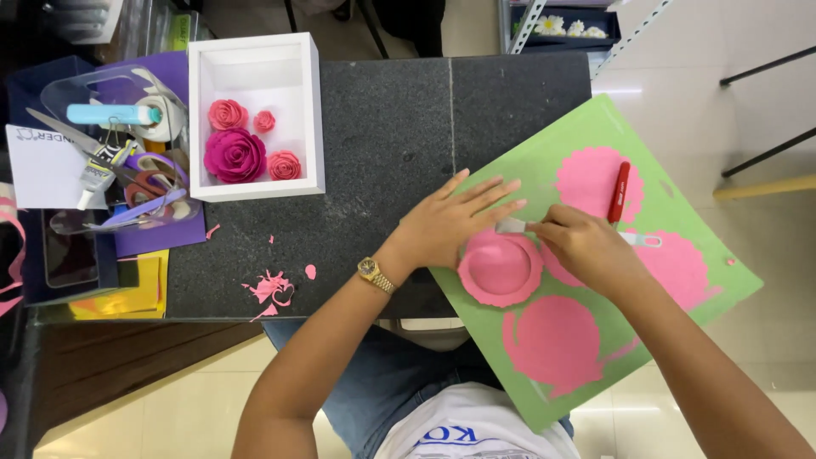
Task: Lifting pink spiral paper cutouts from an adhesive cutting mat using a small spatula tool.
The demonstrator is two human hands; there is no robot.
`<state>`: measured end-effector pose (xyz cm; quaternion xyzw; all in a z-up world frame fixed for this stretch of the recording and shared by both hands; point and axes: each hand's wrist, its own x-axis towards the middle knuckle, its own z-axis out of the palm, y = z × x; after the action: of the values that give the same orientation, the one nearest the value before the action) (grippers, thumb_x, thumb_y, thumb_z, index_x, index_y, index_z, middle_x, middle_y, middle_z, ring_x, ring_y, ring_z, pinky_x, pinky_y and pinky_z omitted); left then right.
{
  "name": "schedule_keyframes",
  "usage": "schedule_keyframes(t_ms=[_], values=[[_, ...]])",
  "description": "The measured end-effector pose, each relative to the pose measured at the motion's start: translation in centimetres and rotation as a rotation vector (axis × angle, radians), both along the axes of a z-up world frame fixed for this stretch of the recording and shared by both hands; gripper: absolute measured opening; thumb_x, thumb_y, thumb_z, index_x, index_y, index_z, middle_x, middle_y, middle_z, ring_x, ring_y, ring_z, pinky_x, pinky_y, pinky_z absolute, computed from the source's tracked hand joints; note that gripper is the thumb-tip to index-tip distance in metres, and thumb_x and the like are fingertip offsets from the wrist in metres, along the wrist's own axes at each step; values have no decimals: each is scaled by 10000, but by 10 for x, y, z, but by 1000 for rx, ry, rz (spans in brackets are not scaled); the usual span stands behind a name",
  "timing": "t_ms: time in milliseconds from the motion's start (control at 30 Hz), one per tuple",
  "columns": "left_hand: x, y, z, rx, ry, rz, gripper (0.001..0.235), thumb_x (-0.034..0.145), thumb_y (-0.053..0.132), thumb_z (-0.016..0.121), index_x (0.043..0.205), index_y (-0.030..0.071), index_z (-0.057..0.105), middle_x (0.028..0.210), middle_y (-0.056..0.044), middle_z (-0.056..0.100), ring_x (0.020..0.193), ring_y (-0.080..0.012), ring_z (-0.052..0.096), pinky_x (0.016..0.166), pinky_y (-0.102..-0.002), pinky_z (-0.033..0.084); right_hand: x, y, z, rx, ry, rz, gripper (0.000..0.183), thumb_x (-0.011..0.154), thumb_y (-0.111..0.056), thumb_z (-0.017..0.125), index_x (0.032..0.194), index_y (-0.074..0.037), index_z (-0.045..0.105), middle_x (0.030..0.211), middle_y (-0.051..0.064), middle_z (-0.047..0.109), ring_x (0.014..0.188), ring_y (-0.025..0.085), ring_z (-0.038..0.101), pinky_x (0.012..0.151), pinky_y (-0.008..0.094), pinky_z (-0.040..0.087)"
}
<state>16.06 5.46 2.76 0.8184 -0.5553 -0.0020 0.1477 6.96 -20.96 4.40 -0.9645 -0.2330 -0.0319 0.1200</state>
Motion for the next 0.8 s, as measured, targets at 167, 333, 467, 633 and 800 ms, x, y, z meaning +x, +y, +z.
schedule_keyframes(t_ms=[167,333,467,633,800], values=[[12,3,-6,-82,-85,116,1051,770,710,694,1621,218,323,1653,-28,382,1536,-238,364,1279,-538,122,-3,-26,-26,-64,-141,-105,68,960,-118,712,993,-154,759,902,-29,636,891,187,715,741,273,595],[-31,21,29,-81,-101,580,817,577,433,925,1276,211,565,1327,-45,587,1224,-243,561,992,-390,405,-26,-39,-13,-132,-117,-270,174,1010,-115,673,1152,-108,773,842,17,545,650,246,578,457,426,505],[-66,11,1,-55,56,767,782,801,358,788,1455,45,493,1478,-155,496,1382,-328,446,1129,-522,373,-29,-26,-6,-60,-36,-225,170,1007,-80,639,1111,-86,773,880,26,601,665,258,609,459,426,507],[-69,7,3,-62,338,674,940,861,440,745,1581,0,329,1671,-254,243,1569,-372,174,1190,-701,29,-8,-17,-19,-59,-77,-203,132,951,-94,699,997,-189,777,891,-43,670,912,169,725,789,275,607],[-49,14,1,-8,345,573,967,847,430,755,1607,47,295,1700,-196,214,1584,-312,163,1207,-695,0,17,-6,4,-81,-74,-108,110,950,-72,701,929,-151,775,852,-34,663,866,161,715,769,265,600]])
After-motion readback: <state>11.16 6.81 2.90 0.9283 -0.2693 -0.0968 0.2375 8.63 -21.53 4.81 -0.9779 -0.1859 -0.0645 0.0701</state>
